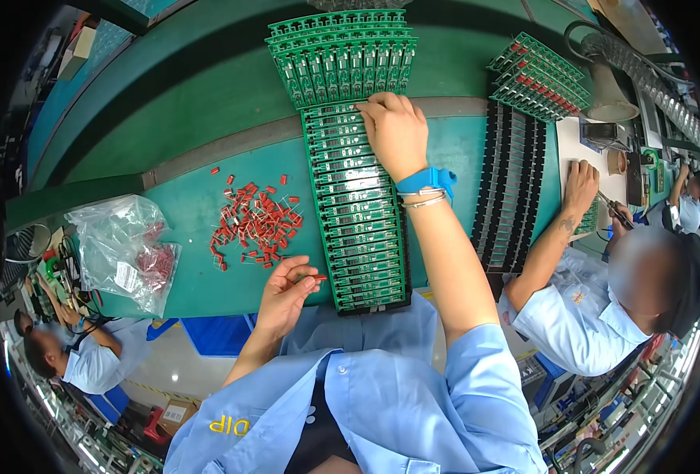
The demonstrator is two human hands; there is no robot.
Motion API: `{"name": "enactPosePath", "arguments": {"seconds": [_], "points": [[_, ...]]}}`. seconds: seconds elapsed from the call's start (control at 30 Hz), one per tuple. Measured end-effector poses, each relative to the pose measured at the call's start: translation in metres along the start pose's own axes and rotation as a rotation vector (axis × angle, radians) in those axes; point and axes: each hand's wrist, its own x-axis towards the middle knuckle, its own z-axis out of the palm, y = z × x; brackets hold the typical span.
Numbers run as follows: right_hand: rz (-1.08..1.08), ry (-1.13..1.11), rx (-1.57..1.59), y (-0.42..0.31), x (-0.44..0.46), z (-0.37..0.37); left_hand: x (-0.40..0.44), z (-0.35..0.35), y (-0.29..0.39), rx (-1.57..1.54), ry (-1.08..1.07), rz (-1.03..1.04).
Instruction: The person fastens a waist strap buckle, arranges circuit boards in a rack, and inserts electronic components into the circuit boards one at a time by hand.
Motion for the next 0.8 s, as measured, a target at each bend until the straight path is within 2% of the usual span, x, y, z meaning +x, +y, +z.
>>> {"name": "enactPosePath", "arguments": {"seconds": [0.13,0.2,0.27,0.3,0.4,0.57,0.7,0.77,0.8], "points": [[0.074,-0.072,0.112,-0.015,-0.013,-0.031,0.010,0.005,0.005,0.049,-0.003,0.053],[0.146,-0.283,0.695,-0.035,-0.022,-0.065,0.016,0.008,0.010,0.084,0.000,0.112],[0.118,-0.663,0.947,-0.057,-0.037,-0.099,0.021,0.012,0.013,0.047,-0.024,0.126],[0.114,-0.686,1.041,-0.066,-0.050,-0.106,0.025,0.014,0.015,0.014,-0.052,0.141],[0.154,-0.648,1.119,-0.076,-0.072,-0.106,0.033,0.020,0.019,-0.054,-0.111,0.165],[0.337,-0.676,1.004,-0.075,-0.077,-0.104,0.036,0.023,0.022,0.009,-0.061,0.111],[0.338,-0.560,0.895,-0.068,-0.063,-0.101,0.038,0.022,0.027,0.064,0.082,0.143],[0.237,-0.367,0.808,-0.050,-0.050,-0.091,0.037,0.016,0.027,0.088,0.079,0.141],[0.365,-0.350,0.823,-0.045,-0.036,-0.090,0.035,0.011,0.026,0.115,0.077,0.137]]}}
